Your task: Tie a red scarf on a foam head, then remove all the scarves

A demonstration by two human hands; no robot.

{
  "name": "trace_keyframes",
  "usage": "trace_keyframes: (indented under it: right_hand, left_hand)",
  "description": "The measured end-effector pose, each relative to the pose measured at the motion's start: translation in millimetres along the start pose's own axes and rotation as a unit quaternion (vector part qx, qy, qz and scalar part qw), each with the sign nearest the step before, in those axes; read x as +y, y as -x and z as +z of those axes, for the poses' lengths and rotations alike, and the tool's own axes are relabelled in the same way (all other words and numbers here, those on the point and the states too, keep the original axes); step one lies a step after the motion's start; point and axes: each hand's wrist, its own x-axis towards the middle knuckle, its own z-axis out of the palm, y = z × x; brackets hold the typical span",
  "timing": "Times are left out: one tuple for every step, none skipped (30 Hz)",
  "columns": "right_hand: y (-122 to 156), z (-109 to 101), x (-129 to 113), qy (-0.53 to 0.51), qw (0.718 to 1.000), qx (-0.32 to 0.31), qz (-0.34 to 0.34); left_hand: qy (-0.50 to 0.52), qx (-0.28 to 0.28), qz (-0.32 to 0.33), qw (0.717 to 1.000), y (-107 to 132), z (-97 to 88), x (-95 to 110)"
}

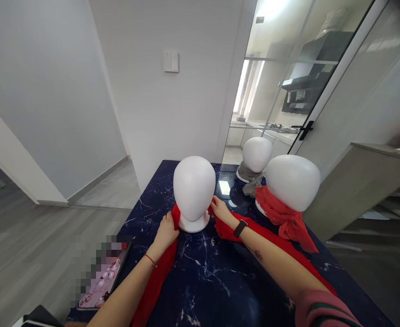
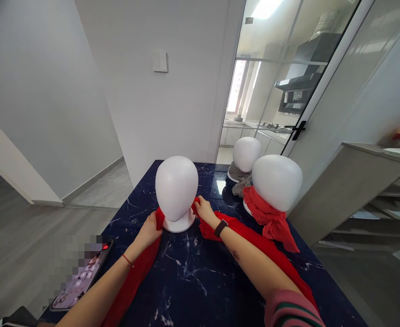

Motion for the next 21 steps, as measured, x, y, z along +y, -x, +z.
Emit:
trace_keyframes:
  right_hand:
    - [0.1, -1.1, 0.1, -0.002, 1.0, 0.006, 0.009]
    - [0.6, -2.0, 0.1, -0.004, 1.0, 0.011, 0.019]
    - [1.7, -2.8, 0.0, -0.006, 0.999, 0.015, 0.03]
    - [3.5, -3.1, -0.4, -0.008, 0.999, 0.017, 0.041]
    - [6.3, -2.9, -1.1, -0.011, 0.998, 0.016, 0.052]
    - [10.2, -2.1, -2.1, -0.013, 0.998, 0.013, 0.063]
    - [15.2, -1.0, -3.5, -0.014, 0.997, 0.007, 0.072]
    - [21.2, 0.5, -5.1, -0.021, 0.996, -0.003, 0.082]
    - [28.0, 2.2, -7.0, -0.042, 0.994, -0.017, 0.097]
    - [35.2, 3.9, -8.9, -0.078, 0.99, -0.035, 0.116]
    - [42.4, 5.6, -10.9, -0.123, 0.981, -0.055, 0.137]
    - [49.2, 7.2, -12.6, -0.167, 0.97, -0.074, 0.157]
    - [55.0, 8.7, -14.0, -0.2, 0.96, -0.088, 0.175]
    - [59.5, 10.5, -15.2, -0.214, 0.954, -0.096, 0.188]
    - [62.4, 12.5, -15.9, -0.207, 0.954, -0.097, 0.195]
    - [63.6, 15.1, -16.4, -0.194, 0.957, -0.094, 0.196]
    - [63.0, 18.3, -16.5, -0.187, 0.959, -0.088, 0.194]
    - [60.9, 22.1, -16.5, -0.191, 0.96, -0.08, 0.188]
    - [57.7, 26.2, -16.1, -0.2, 0.961, -0.067, 0.177]
    - [53.6, 30.4, -15.6, -0.208, 0.963, -0.051, 0.164]
    - [49.4, 34.2, -14.7, -0.211, 0.965, -0.033, 0.151]
  left_hand:
    - [0.006, 0.006, -0.005, 1.0, 0.1, -0.2, -1.3]
    - [0.014, 0.008, -0.007, 1.0, -0.5, -2.4, -2.5]
    - [0.023, 0.007, -0.008, 1.0, -1.9, -6.0, -3.4]
    - [0.033, 0.008, -0.005, 0.999, -3.8, -10.5, -3.6]
    - [0.047, 0.011, 0.002, 0.999, -5.9, -14.9, -3.0]
    - [0.061, 0.012, 0.01, 0.998, -7.8, -18.6, -1.5]
    - [0.075, 0.012, 0.022, 0.997, -9.0, -21.0, 0.7]
    - [0.091, 0.012, 0.035, 0.995, -9.3, -21.8, 3.4]
    - [0.111, 0.014, 0.051, 0.992, -8.6, -21.0, 6.4]
    - [0.134, 0.018, 0.067, 0.989, -7.0, -18.8, 9.3]
    - [0.157, 0.024, 0.08, 0.984, -4.6, -15.5, 12.1]
    - [0.179, 0.029, 0.089, 0.979, -1.7, -11.5, 14.7]
    - [0.199, 0.034, 0.094, 0.975, 1.4, -7.3, 16.9]
    - [0.215, 0.035, 0.095, 0.971, 4.6, -3.1, 18.9]
    - [0.225, 0.032, 0.095, 0.969, 7.7, 0.7, 20.8]
    - [0.234, 0.028, 0.094, 0.967, 10.5, 4.0, 22.7]
    - [0.241, 0.023, 0.094, 0.966, 13.2, 6.7, 24.6]
    - [0.246, 0.019, 0.093, 0.965, 15.8, 8.9, 26.4]
    - [0.246, 0.017, 0.091, 0.965, 18.3, 10.8, 28.0]
    - [0.244, 0.017, 0.088, 0.966, 20.8, 12.3, 29.5]
    - [0.238, 0.02, 0.084, 0.967, 23.2, 13.8, 30.6]
